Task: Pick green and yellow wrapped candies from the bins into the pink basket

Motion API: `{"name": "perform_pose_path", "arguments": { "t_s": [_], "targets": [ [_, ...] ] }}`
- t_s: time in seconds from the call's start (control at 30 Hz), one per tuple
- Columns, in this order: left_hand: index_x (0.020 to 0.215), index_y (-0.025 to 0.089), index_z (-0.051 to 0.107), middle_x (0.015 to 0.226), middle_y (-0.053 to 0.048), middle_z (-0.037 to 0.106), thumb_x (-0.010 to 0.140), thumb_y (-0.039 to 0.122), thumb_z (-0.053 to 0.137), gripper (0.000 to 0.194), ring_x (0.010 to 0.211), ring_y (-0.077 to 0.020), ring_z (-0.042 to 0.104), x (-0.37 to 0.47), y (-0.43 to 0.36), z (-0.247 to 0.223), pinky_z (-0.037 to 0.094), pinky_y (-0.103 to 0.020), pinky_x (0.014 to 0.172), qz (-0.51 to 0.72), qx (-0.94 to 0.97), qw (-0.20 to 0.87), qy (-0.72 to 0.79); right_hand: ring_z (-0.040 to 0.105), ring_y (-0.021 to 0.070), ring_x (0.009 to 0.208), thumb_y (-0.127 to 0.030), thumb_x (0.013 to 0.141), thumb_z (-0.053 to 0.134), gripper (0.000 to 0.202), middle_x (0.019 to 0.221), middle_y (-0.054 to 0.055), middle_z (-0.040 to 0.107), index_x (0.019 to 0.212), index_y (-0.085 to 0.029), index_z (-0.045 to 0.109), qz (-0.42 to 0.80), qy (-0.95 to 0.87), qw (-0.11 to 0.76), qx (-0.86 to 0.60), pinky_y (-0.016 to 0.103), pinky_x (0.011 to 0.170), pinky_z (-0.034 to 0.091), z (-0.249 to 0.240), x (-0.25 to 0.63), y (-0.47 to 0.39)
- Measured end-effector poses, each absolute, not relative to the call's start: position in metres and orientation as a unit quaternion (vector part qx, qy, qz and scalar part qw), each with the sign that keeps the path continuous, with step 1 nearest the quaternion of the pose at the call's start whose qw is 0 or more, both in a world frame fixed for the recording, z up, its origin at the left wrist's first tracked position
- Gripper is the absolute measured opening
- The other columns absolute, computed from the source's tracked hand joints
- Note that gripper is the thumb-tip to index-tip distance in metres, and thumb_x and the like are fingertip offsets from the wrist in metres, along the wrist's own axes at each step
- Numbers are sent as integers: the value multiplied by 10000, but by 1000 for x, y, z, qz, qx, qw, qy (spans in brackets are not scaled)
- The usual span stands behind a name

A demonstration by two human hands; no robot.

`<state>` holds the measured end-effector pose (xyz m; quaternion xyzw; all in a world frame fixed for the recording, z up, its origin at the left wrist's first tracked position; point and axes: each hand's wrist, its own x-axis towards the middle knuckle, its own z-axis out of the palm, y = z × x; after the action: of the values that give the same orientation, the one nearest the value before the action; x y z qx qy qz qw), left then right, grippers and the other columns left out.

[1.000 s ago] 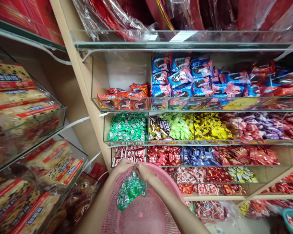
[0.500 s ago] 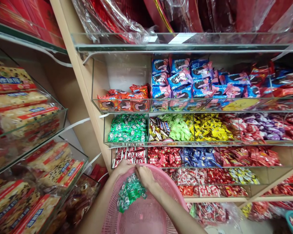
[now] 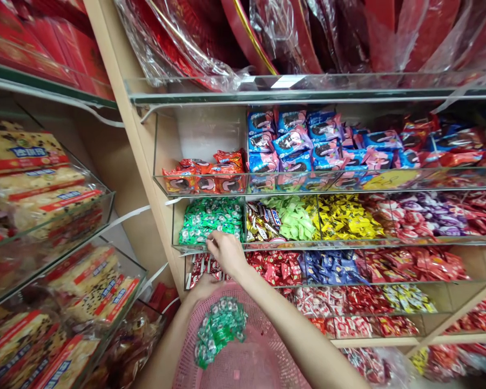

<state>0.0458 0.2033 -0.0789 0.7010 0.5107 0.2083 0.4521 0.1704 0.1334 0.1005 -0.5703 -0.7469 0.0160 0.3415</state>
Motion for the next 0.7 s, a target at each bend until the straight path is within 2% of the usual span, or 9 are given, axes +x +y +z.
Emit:
{"name": "perform_pose_path", "arguments": {
  "t_s": [0.17, 0.33, 0.53, 0.7],
  "targets": [
    [460, 200, 354, 467, 50, 281, 542, 602, 596, 476, 478, -85, 259, 46, 202, -77, 158, -267, 506, 200, 702, 448, 516, 623, 190, 859, -396, 875, 521, 277, 1010, 94, 658, 994, -189, 661, -19, -704, 266, -658, 260, 704, 397, 115, 166, 166],
    [436, 206, 350, 454, 38, 288, 541, 586, 625, 481, 461, -93, 263, 46, 202, -75, 159, -272, 496, 197, 697, 453, 520, 617, 231, 946, -509, 819, 561, 391, 1067, 119, 654, 1008, -190, 685, 23, -696, 223, -682, 290, 734, 415, 111, 164, 178],
    [414, 206, 320, 443, 36, 261, 590, 477, 635, 451, 459, -91, 246, 47, 199, -71, 154, -276, 501, 201, 698, 447, 523, 615, 220, 947, -487, 792, 600, 366, 1006, 97, 682, 999, -199, 694, 52, -690, 239, -681, 269, 721, 406, 105, 166, 183],
    [406, 201, 319, 440, 39, 257, 587, 436, 644, 440, 464, -88, 244, 47, 195, -65, 152, -273, 507, 207, 688, 458, 523, 607, 194, 869, -441, 828, 574, 315, 969, 81, 663, 996, -197, 679, 20, -682, 299, -667, 259, 697, 393, 107, 167, 173]
  ]
}}
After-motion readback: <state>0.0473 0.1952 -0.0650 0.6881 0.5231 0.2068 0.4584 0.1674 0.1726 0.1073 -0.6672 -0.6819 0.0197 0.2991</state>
